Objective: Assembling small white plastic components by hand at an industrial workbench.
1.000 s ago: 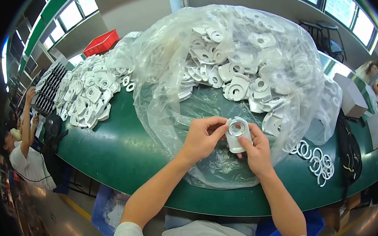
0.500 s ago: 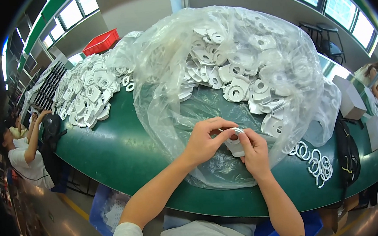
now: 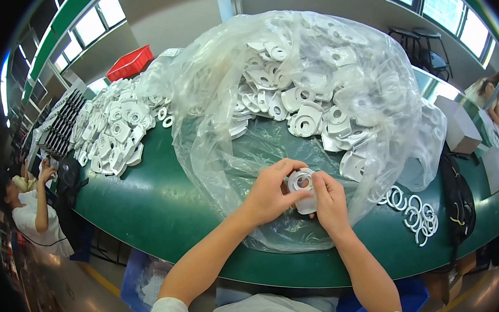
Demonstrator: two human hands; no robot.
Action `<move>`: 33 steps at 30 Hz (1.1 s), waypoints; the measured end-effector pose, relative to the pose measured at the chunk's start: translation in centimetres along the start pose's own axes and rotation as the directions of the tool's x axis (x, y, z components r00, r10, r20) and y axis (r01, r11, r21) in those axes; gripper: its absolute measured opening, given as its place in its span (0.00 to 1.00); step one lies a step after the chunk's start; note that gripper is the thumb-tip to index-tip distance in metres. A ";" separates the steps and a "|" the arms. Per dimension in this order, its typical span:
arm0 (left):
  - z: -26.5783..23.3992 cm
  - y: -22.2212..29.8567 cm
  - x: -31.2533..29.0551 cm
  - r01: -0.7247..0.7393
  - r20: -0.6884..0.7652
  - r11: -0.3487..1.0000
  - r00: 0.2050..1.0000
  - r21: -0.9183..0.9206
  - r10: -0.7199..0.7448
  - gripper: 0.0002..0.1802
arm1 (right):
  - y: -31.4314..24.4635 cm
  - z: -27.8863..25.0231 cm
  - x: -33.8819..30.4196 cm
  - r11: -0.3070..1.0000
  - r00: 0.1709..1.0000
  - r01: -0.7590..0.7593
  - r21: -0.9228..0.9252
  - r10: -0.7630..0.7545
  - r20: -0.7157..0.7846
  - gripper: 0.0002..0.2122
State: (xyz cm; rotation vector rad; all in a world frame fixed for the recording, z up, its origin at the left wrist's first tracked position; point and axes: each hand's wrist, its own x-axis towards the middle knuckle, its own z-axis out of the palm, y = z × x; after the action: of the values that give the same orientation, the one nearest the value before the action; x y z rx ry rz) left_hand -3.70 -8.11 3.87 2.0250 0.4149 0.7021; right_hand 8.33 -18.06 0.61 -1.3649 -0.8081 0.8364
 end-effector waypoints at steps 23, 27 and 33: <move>0.1 -2.0 -0.3 0.241 0.182 0.867 0.967 -0.436 -0.177 0.26 | 0.0 -0.6 0.3 0.987 0.996 0.045 0.151 -0.056 0.071 0.14; 1.1 -1.6 -0.2 0.206 0.136 0.868 0.977 -0.452 -0.161 0.23 | -0.5 -0.8 0.1 0.990 0.995 0.085 0.116 -0.090 0.039 0.15; 1.1 -1.9 -0.2 0.181 0.115 0.887 0.983 -0.425 -0.146 0.25 | -0.4 -1.0 0.0 0.992 0.994 0.098 0.076 -0.101 0.042 0.15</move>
State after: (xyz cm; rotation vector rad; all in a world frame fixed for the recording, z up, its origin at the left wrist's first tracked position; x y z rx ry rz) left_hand -3.17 -7.96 1.71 1.5679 0.3417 0.5494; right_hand 9.19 -18.58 1.01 -1.2349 -0.8654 0.8137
